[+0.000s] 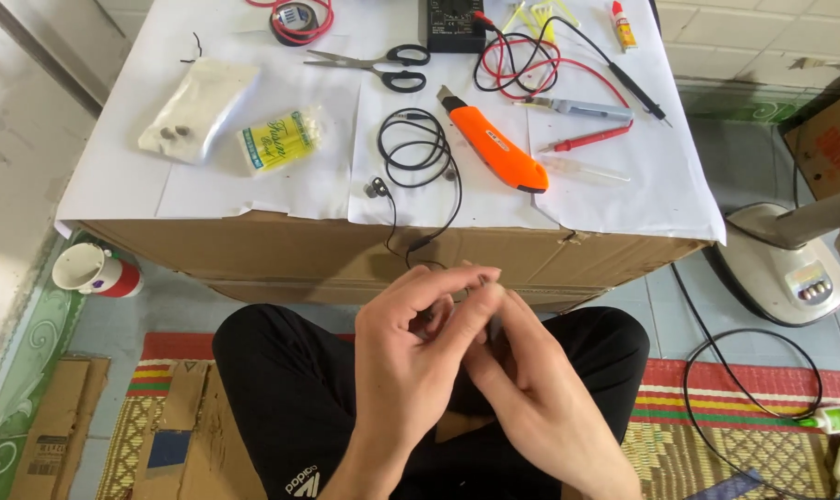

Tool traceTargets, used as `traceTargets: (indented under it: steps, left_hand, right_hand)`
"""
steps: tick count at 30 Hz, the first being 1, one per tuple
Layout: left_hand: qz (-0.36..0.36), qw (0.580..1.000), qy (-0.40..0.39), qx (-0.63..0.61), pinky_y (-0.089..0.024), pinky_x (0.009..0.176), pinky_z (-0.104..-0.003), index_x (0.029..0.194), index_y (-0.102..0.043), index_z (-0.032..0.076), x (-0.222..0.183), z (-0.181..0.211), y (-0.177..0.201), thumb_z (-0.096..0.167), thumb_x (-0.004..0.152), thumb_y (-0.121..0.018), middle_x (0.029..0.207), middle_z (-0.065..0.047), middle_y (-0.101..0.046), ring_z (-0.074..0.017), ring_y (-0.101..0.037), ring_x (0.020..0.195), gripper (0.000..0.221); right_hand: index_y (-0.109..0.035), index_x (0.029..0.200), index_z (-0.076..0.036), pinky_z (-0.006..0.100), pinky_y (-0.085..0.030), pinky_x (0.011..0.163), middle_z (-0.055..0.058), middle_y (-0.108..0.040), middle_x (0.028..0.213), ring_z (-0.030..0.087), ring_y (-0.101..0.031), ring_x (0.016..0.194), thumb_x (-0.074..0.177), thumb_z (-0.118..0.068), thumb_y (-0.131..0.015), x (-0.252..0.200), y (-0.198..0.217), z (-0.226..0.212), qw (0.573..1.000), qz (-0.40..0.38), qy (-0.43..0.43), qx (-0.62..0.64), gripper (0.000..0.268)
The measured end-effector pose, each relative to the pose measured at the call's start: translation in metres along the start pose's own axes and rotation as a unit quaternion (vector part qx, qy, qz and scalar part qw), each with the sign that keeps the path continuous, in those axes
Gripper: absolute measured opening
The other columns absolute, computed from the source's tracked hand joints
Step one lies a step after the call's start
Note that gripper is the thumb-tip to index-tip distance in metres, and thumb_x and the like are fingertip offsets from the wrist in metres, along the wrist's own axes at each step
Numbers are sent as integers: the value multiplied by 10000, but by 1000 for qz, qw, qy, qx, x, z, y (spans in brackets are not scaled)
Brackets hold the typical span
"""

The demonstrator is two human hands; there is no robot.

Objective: Disassembling the plastic casing of an earphone using hands and scissors.

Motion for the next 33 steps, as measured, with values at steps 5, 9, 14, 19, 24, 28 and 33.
traceTargets:
  steps: [5, 9, 14, 19, 24, 28, 33]
  left_hand:
    - [32, 993, 55, -95, -349, 529, -191, 969, -808, -18, -2, -7, 1, 73, 931, -713, 704, 39, -533, -47, -395, 613, 136]
    - [-26, 975, 86, -201, -382, 597, -190, 1095, -772, -45, -5, -12, -2, 86, 945, -702, 763, 16, -568, -58, -444, 654, 211]
    - [-74, 963, 65, -252, -319, 591, -201, 1119, -757, -61, -10, -19, -3, 99, 891, -761, 765, 23, -520, -64, -382, 642, 279]
    - [-49, 928, 98, -356, -481, 470, -215, 920, -764, -68, -12, -20, -5, -9, 887, -767, 736, -40, -585, -124, -632, 580, 67]
    - [-58, 956, 62, -282, -342, 556, -192, 947, -799, 19, -22, -27, -9, 127, 882, -787, 725, 20, -538, -54, -415, 628, 127]
    - [-53, 957, 49, -282, -342, 589, -209, 926, -786, 22, -25, -28, -9, 124, 903, -755, 725, 13, -537, -73, -426, 666, 110]
    - [-77, 940, 58, -328, -410, 601, -190, 888, -753, 3, -22, -22, -8, 222, 919, -770, 758, -11, -577, -76, -548, 624, 222]
  right_hand:
    - [-659, 1306, 54, 216, -500, 593, 43, -636, 988, 110, -601, 709, 926, -19, -617, -7, 2, -7, 995, 71, 13, 71, 389]
    - [-737, 1142, 55, 196, -495, 530, 61, -699, 923, 101, -612, 644, 848, 13, -727, -17, 4, -18, 977, 208, 46, -12, 297]
    - [-754, 1111, 54, 175, -476, 479, 73, -724, 890, 95, -654, 588, 794, 43, -759, -26, 4, -23, 971, 227, 69, -27, 317]
    - [-759, 1036, 64, 172, -533, 527, 98, -764, 920, 107, -683, 614, 828, 51, -723, -31, 3, -18, 969, 225, 102, -25, 212]
    - [-730, 1034, 93, 175, -509, 467, 147, -761, 932, 123, -662, 565, 777, 85, -748, -43, 3, -17, 955, 263, 129, -44, 258]
    - [-747, 1025, 85, 159, -345, 394, 127, -764, 901, 58, -507, 485, 754, 65, -779, -46, 2, -25, 946, 281, 132, -98, 274]
    - [-750, 1029, 54, 160, -397, 438, 122, -761, 893, 70, -564, 525, 787, 60, -760, -47, -2, -21, 935, 290, 170, -111, 242]
Point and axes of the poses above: each hand's wrist, its own x-axis towards the middle knuckle, its own y-axis out of the back of the hand, z = x × y, the point moved 5 cm from there along x, towards the middle knuckle
